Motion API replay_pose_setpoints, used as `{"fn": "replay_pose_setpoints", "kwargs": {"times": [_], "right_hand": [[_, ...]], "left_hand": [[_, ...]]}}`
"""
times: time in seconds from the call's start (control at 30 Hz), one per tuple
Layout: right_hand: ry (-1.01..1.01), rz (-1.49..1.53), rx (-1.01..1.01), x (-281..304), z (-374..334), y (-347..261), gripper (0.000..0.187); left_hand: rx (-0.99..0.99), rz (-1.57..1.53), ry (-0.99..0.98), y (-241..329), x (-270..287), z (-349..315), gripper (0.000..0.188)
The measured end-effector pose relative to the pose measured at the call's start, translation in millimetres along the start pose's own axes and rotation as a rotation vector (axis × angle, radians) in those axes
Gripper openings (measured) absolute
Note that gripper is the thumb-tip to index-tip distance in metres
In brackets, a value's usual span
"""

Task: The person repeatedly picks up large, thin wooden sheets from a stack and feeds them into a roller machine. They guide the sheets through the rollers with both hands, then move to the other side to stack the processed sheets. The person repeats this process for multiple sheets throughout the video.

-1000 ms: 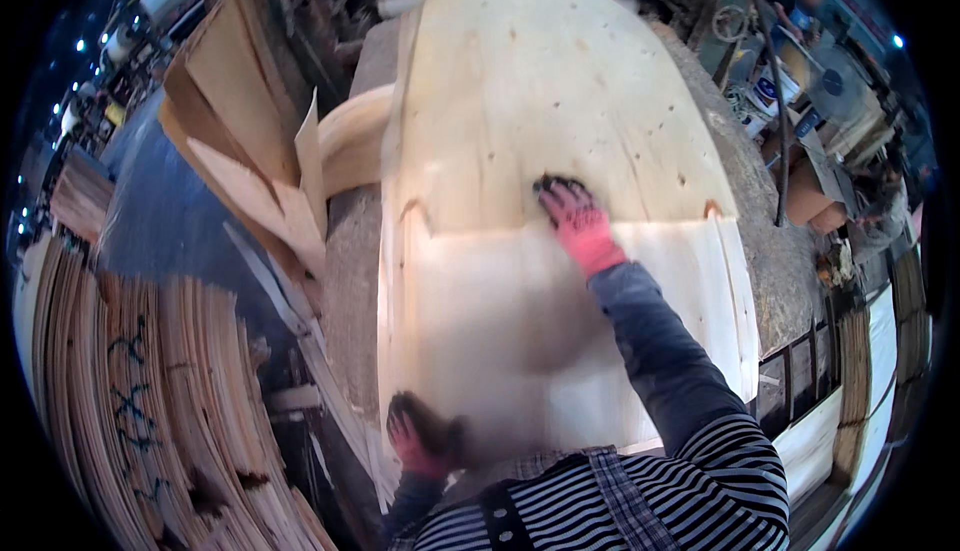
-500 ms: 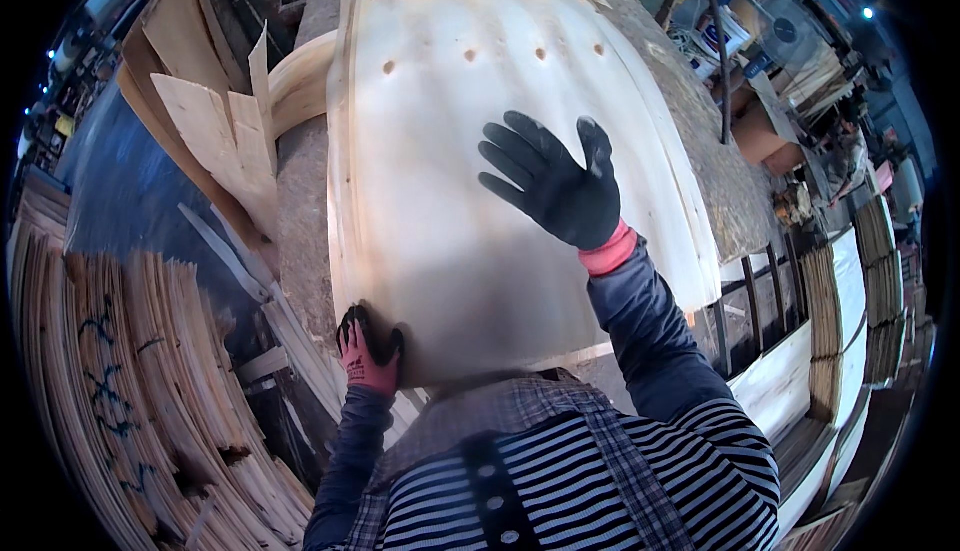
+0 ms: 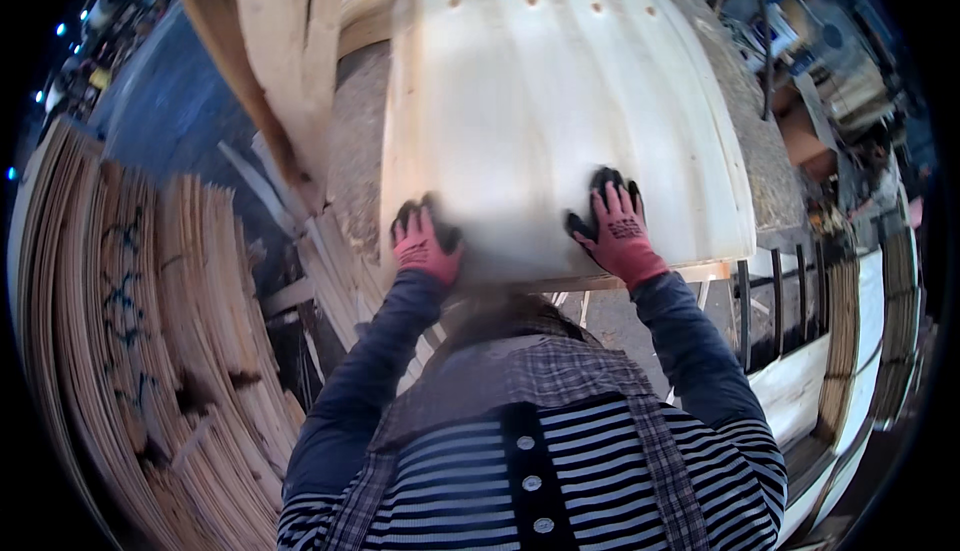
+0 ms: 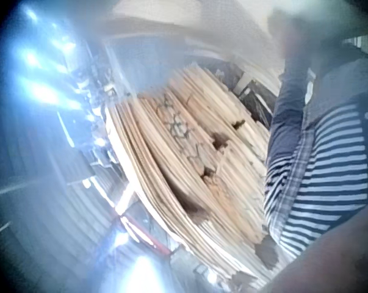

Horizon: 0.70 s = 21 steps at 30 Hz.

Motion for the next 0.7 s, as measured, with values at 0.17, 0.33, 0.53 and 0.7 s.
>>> {"fn": "replay_pose_setpoints", "kwargs": {"times": [0.17, 0.33, 0.53, 0.7], "right_hand": [[-0.139, 0.037, -0.063, -10, -36, -14, 0.079], [-0.15, 0.06, -0.035, -11, -71, -12, 0.085], [-0.398, -0.105, 0.085, -17, -122, 19, 0.081], [0.131, 0.411, 0.174, 28, -94, 33, 0.063]], "left_hand": [[0.057, -0.081, 0.085, 6, -1, -17, 0.078], [-0.016, -0.273, 0.159, 9, 13, -45, 0.072], [0.377, -1.491, 0.278, -13, 19, -25, 0.043], [0.253, -1.876, 0.251, 18, 88, 9, 0.024]]}}
Point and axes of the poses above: each hand's wrist, its own z-axis towards the middle knuckle, its own x-axis out of the back of the hand, y = z × x, the point moved 6 cm from there along z, towards the middle knuckle, and after that the axes turned 15 degrees about -x, right-handed, at the moved point
